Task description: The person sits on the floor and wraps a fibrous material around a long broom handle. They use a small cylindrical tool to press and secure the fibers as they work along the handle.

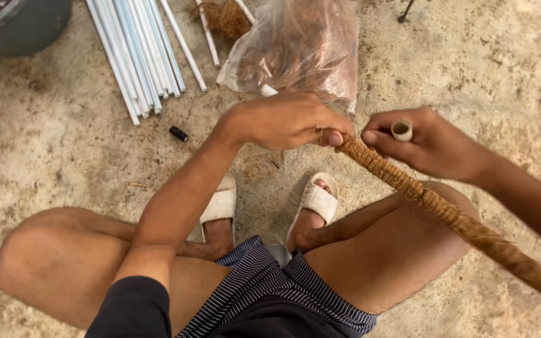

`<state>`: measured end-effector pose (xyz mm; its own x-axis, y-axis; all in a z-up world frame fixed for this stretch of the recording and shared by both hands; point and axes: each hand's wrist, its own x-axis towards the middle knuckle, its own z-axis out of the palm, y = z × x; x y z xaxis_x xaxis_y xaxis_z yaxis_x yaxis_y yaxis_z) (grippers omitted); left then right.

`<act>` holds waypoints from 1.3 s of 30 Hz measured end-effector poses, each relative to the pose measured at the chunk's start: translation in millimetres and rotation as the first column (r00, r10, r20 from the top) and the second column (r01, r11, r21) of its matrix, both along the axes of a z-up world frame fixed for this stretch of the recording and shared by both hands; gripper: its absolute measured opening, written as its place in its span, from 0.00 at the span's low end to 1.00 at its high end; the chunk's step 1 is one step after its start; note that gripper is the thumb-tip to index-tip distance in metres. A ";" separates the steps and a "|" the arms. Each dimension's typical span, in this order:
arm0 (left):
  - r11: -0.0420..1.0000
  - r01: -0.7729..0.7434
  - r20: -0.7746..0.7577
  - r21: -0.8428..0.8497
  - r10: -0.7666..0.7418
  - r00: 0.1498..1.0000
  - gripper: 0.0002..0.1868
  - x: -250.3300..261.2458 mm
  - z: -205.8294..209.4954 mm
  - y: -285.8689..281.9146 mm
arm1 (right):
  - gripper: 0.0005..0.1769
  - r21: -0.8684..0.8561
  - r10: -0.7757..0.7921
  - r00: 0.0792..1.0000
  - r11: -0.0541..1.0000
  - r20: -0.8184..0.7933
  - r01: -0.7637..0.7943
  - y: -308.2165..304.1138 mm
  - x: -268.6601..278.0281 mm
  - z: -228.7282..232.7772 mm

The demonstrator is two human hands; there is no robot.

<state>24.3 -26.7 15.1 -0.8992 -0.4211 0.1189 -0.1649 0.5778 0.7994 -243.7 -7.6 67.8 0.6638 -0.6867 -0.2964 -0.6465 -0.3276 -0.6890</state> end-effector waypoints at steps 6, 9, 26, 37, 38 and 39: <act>0.963 0.041 -0.302 0.265 0.042 0.952 0.11 -15.9 -18.3 -1.1 | 0.07 0.444 -0.449 0.828 0.851 0.337 0.280 23.2 4.1 -22.4; 0.898 -0.094 -0.324 0.429 0.250 0.912 0.12 -28.6 -16.1 18.6 | 0.09 0.606 -0.704 0.602 0.678 0.375 0.416 32.5 5.0 -17.5; 0.688 -0.721 -0.335 -0.079 0.663 0.669 0.25 -54.3 19.3 63.0 | 0.16 0.306 -0.548 0.610 0.833 0.572 0.461 36.5 31.8 10.4; 0.736 -0.649 -0.451 -0.193 0.521 0.725 0.30 -42.9 20.3 65.2 | 0.18 0.121 -0.548 0.708 0.820 0.445 0.559 25.9 33.5 9.7; 0.779 -0.613 -0.422 -0.130 0.516 0.745 0.31 -37.2 20.4 62.0 | 0.19 0.131 -0.529 0.708 0.833 0.468 0.537 26.0 31.0 9.3; 0.814 -0.577 -0.393 -0.063 0.511 0.765 0.34 -30.9 20.1 59.2 | 0.19 0.141 -0.511 0.705 0.846 0.491 0.514 26.3 29.1 8.5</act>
